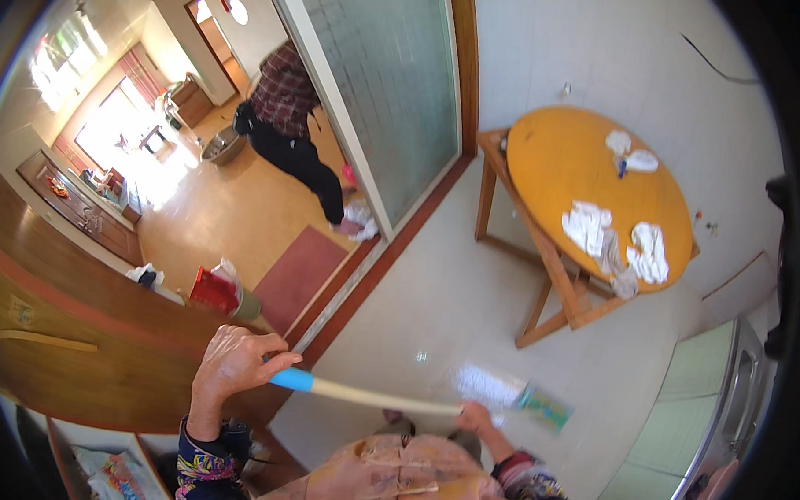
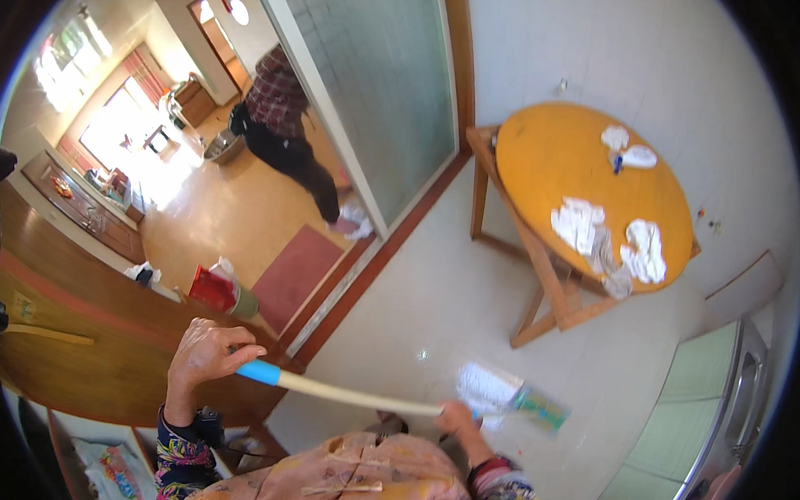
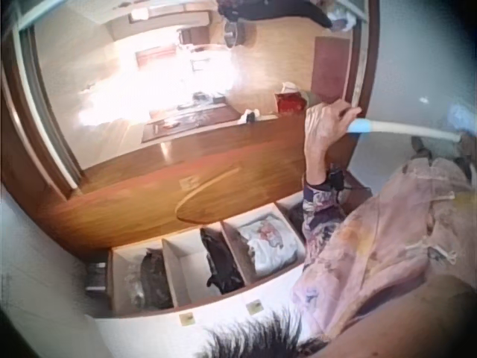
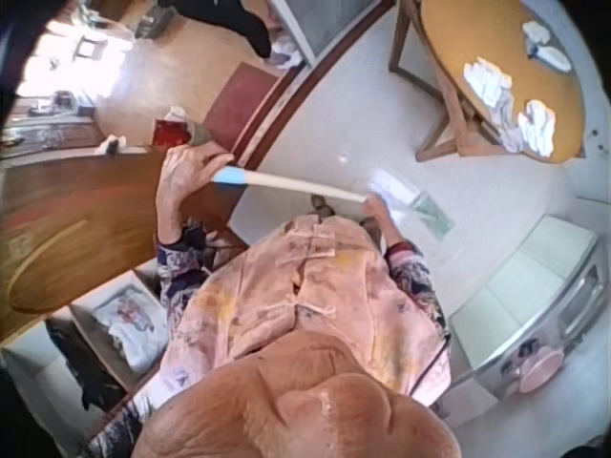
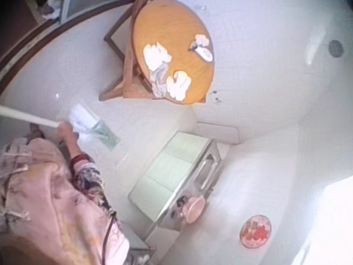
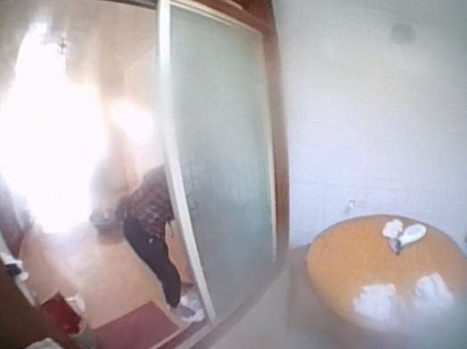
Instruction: The person mops the kitchen floor using a flat mop, rinsing the mop head in the sink and wringing it out. They continue mopping around a round table and near the doorway while another person sweeps nearby.
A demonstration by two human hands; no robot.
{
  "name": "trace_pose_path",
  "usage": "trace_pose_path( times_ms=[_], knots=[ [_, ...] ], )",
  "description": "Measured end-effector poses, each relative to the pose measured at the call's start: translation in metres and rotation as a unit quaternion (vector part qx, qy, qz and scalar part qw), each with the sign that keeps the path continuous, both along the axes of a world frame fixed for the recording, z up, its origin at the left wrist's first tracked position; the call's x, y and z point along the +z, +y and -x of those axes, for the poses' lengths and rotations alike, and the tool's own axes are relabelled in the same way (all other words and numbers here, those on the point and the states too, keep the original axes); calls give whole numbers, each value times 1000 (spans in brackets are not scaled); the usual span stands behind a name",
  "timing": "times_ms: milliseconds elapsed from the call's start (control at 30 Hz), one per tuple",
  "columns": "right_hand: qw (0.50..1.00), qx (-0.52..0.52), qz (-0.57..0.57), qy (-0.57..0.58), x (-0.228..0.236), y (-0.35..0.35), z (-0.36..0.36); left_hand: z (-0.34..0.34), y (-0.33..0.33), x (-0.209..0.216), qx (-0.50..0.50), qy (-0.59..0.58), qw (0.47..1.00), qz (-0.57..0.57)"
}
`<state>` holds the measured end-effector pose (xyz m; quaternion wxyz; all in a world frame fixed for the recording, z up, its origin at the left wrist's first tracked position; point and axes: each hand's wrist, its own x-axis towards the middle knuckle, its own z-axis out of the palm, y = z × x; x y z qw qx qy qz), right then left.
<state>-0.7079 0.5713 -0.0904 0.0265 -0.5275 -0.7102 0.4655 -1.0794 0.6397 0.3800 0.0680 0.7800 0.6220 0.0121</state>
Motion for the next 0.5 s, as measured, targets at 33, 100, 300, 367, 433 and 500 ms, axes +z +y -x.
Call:
trace_pose_path(
  times_ms=[33,100,300,367,433,500],
  knots=[
    [999,32,19,14,1,-5,17,16,7,3,13,5,1000,1],
    [996,26,66,56,3,-18,46,42,21,5,9,12,1000,-7],
    [969,-83,167,164,-23,-7,27,59,66,-18,-141,-9,988,-58],
    [918,-225,114,305,-53,17,6,55,77,-22,-162,0,985,-56],
    [724,-487,277,401,-77,58,-51,49,84,-21,-170,14,985,-26],
    [601,-616,161,483,-95,84,-95,42,88,-18,-192,8,981,-26]
  ],
)
